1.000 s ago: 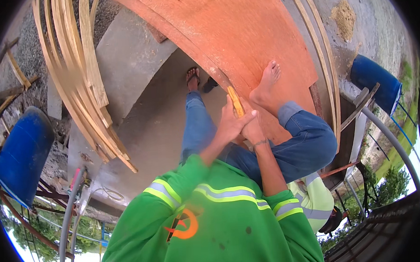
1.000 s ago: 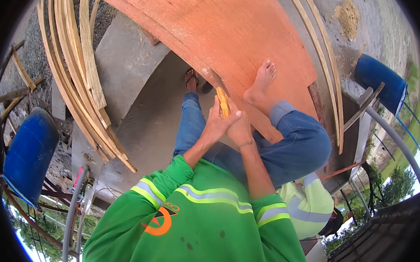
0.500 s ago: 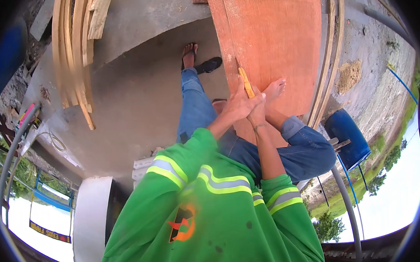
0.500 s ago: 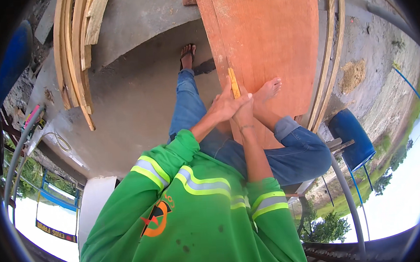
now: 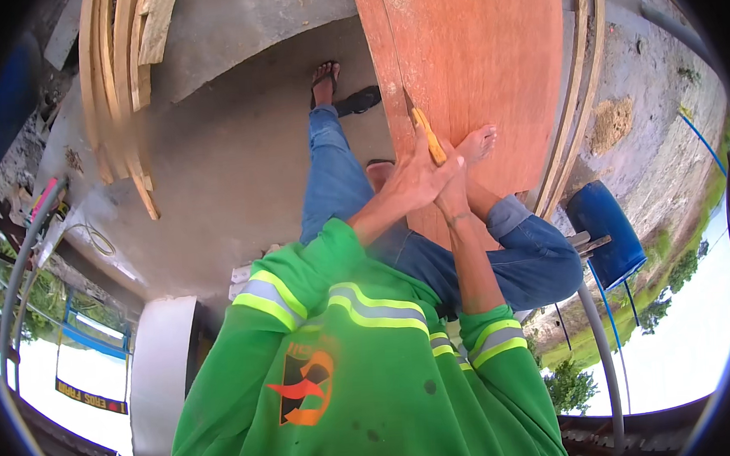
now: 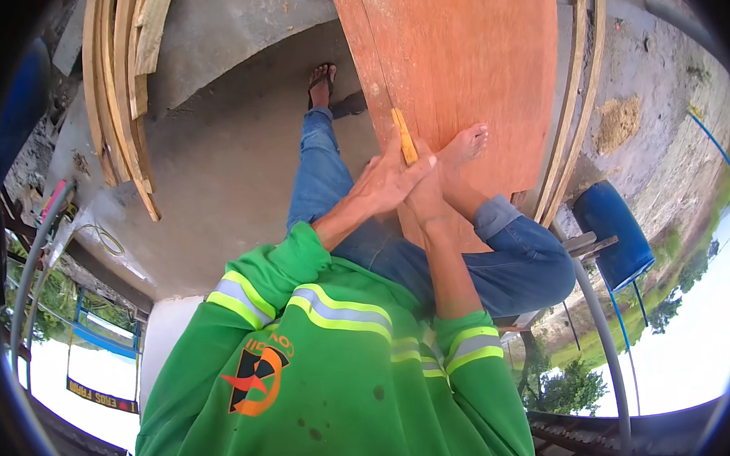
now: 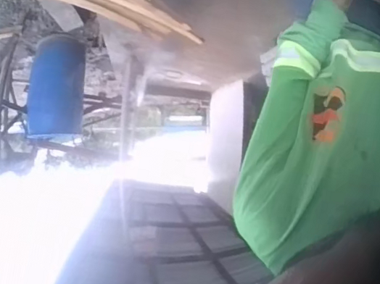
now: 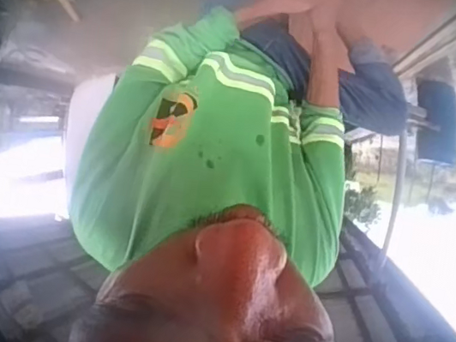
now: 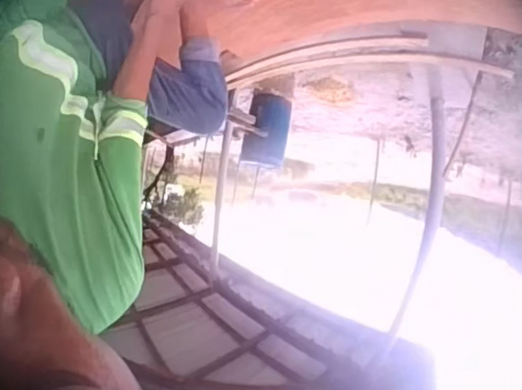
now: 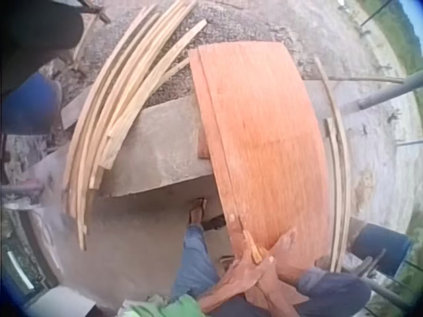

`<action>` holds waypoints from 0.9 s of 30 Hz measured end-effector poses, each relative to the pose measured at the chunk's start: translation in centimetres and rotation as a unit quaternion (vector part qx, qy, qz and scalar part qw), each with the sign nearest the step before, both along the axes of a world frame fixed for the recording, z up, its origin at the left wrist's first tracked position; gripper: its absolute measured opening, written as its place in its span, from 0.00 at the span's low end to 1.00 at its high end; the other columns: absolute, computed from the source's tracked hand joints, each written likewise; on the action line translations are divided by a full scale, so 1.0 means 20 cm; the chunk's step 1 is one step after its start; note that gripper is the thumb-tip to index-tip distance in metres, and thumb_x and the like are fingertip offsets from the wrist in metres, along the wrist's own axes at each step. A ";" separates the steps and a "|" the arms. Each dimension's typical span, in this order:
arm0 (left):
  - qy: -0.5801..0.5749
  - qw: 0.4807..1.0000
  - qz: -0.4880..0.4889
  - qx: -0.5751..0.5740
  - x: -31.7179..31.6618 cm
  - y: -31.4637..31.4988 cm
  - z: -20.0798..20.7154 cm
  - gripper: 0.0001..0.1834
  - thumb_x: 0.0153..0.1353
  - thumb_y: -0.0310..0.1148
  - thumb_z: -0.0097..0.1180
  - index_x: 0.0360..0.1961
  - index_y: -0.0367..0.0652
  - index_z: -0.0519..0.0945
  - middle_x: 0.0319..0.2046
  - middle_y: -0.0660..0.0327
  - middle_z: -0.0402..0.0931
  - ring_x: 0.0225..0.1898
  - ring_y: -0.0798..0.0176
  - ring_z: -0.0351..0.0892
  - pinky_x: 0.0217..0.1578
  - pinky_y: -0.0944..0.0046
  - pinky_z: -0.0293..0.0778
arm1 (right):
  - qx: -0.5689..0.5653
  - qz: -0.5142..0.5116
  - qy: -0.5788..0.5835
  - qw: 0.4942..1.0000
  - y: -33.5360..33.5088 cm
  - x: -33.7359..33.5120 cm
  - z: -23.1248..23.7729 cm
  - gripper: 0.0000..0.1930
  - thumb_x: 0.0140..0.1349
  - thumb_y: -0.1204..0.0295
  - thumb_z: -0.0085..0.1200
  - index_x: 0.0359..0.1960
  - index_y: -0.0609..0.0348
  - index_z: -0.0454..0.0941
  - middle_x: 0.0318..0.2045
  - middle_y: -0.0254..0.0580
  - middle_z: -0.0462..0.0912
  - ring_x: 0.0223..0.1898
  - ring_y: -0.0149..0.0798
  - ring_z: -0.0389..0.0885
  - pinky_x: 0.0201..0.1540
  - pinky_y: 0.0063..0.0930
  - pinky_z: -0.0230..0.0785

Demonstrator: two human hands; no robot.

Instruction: The person uses a saw to cut through a sheet of wood while holding it steady with one hand and their feet. They move the saw back and forth repeatedly to create a cut in the material.

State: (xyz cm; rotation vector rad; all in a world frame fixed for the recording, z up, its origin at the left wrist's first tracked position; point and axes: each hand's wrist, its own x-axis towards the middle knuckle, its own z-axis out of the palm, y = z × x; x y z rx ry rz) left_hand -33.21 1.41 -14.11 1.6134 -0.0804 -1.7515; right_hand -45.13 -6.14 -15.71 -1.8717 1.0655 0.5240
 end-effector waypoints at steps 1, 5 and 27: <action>-0.019 1.000 0.004 -0.007 -0.13 0.09 0.14 0.57 0.65 0.54 0.56 0.76 0.32 0.34 0.50 0.31 0.76 0.53 0.31 0.79 0.51 0.46 0.77 | -0.010 -0.074 -0.113 0.991 0.07 -0.03 0.17 0.19 0.62 0.73 0.59 0.52 0.70 0.77 0.40 0.47 0.85 0.42 0.35 0.80 0.46 0.33 0.75; 0.053 0.989 0.000 -0.137 -0.27 0.20 0.53 0.65 0.64 0.53 0.58 0.71 0.23 0.21 0.68 0.19 0.48 0.65 0.25 0.65 0.62 0.47 0.70 | 0.110 -0.179 0.029 0.977 0.11 -0.14 0.69 0.27 0.64 0.72 0.58 0.64 0.67 0.71 0.53 0.50 0.83 0.55 0.43 0.82 0.57 0.34 0.74; 0.053 0.996 -0.042 -0.066 -0.12 0.08 0.20 0.69 0.59 0.52 0.62 0.71 0.26 0.19 0.57 0.24 0.68 0.56 0.29 0.77 0.57 0.47 0.75 | -0.004 -0.068 -0.125 0.990 0.07 -0.12 0.29 0.22 0.62 0.76 0.56 0.59 0.67 0.75 0.45 0.53 0.85 0.46 0.45 0.85 0.50 0.34 0.76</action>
